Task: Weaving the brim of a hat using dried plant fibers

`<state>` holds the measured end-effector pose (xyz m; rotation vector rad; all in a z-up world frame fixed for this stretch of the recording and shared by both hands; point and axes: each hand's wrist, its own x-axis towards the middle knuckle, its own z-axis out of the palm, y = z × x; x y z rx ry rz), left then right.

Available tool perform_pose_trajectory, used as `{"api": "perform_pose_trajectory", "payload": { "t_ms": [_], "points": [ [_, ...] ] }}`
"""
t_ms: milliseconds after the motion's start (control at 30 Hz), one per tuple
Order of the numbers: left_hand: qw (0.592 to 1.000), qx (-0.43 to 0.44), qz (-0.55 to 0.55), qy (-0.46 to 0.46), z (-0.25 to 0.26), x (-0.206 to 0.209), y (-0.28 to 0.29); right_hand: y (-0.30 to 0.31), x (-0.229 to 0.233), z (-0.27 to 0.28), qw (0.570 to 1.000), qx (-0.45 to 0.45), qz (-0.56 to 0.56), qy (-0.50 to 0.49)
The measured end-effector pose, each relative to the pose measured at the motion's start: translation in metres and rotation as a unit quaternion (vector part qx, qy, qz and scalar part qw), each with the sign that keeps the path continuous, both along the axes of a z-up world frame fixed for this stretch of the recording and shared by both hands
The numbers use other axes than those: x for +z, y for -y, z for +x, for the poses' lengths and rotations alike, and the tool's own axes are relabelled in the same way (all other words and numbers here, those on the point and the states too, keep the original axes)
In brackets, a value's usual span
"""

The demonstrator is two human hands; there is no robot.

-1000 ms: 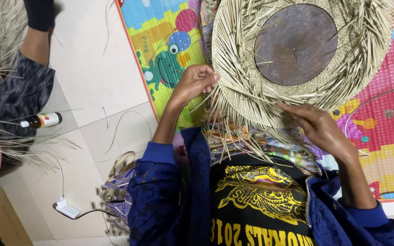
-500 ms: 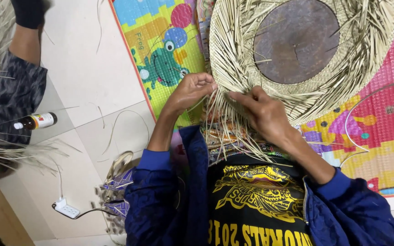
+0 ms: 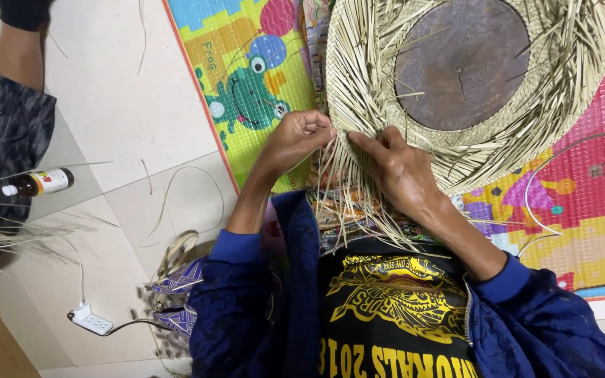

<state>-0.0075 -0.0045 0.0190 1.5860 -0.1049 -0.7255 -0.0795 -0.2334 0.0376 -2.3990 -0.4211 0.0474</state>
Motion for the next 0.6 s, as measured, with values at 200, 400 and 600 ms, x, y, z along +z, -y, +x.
{"api": "perform_pose_trajectory", "payload": {
  "t_ms": [200,400,600],
  "points": [
    [1.0,-0.015,0.015,0.022,0.003,-0.007,0.002,-0.004,0.024,0.007,0.998,0.032,-0.042,0.015],
    [0.999,-0.014,0.018,0.025,0.003,-0.014,0.003,-0.004,0.02,0.008,0.996,0.039,-0.072,0.041],
    [0.998,-0.056,0.019,0.03,0.01,-0.008,0.005,0.006,-0.055,0.004,0.992,0.038,0.028,0.117]
  ]
}}
